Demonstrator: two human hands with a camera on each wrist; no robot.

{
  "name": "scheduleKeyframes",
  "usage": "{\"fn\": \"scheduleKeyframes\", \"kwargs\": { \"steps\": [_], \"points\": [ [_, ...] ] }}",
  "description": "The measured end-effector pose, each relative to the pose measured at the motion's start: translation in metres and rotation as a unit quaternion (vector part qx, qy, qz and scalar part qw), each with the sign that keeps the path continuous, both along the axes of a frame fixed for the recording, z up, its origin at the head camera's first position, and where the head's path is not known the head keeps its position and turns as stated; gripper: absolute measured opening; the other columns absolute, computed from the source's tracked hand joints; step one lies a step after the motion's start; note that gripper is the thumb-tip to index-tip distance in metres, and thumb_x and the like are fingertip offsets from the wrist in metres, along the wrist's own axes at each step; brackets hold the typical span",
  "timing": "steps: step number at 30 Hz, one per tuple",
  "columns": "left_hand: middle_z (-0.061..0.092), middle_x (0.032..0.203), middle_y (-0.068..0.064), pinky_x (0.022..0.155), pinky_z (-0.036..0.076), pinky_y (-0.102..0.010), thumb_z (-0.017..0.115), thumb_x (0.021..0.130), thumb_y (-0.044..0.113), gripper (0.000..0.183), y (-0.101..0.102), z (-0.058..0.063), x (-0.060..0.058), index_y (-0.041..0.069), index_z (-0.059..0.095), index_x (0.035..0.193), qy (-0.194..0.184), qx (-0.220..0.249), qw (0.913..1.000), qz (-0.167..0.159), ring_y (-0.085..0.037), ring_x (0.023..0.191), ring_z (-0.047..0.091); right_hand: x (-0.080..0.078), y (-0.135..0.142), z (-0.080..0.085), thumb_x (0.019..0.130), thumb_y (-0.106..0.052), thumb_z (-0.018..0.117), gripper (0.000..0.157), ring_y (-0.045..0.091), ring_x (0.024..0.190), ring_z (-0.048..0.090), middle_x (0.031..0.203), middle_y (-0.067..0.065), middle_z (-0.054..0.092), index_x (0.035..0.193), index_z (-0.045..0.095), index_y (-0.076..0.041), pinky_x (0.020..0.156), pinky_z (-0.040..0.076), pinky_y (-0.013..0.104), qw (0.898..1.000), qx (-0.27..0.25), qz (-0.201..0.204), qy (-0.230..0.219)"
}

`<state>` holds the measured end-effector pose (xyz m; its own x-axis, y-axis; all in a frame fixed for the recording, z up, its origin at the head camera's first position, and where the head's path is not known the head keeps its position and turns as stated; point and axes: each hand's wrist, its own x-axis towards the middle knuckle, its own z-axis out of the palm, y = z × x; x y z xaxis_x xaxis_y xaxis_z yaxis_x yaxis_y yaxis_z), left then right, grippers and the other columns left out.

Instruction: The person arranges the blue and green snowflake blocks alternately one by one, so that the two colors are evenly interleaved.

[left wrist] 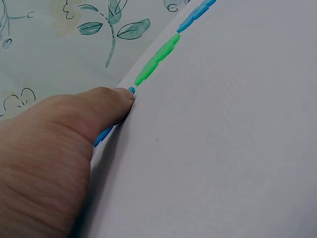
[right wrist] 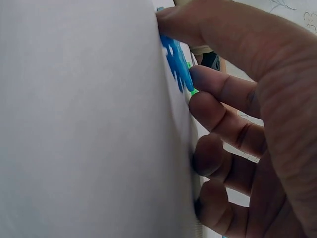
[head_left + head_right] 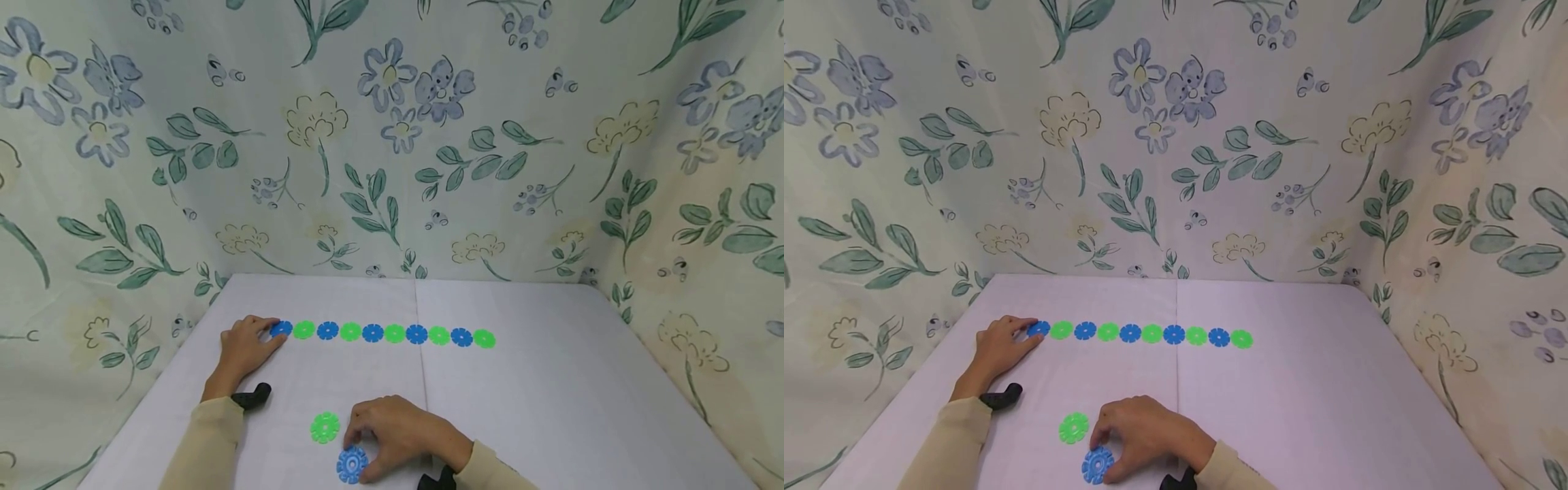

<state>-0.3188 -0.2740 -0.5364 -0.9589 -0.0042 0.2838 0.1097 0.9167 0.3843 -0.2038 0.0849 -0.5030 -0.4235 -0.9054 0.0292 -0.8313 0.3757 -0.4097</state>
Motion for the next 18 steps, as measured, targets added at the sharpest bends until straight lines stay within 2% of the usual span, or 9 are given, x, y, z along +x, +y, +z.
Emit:
{"fn": "scheduleKeyframes", "kwargs": {
  "steps": [12, 18],
  "points": [
    [0.062, 0.127, -0.018, 0.089, 0.034, -0.059, 0.068, 0.09, 0.054, 0.057, 0.0, -0.0005, -0.0024, 0.017, 0.065, 0.133, -0.002, 0.001, 1.0, -0.002, -0.039, 0.115, 0.053, -0.0017, 0.0004, 0.0015, 0.079, -0.051, 0.08, 0.033, -0.013, 0.087, 0.052, 0.098, -0.026, 0.06, 0.107, 0.071, -0.037, 0.076, 0.041, 0.012, 1.0, 0.001, -0.005, -0.018],
    [0.062, 0.126, -0.018, 0.09, 0.033, -0.06, 0.068, 0.09, 0.054, 0.057, 0.0011, -0.0009, -0.0005, 0.016, 0.065, 0.133, -0.001, 0.003, 1.0, -0.001, -0.039, 0.115, 0.053, -0.0027, 0.0027, 0.0033, 0.079, -0.051, 0.08, 0.031, -0.012, 0.084, 0.051, 0.098, -0.028, 0.06, 0.106, 0.071, -0.037, 0.071, 0.041, 0.011, 1.0, -0.019, -0.003, -0.007]
  ]
}}
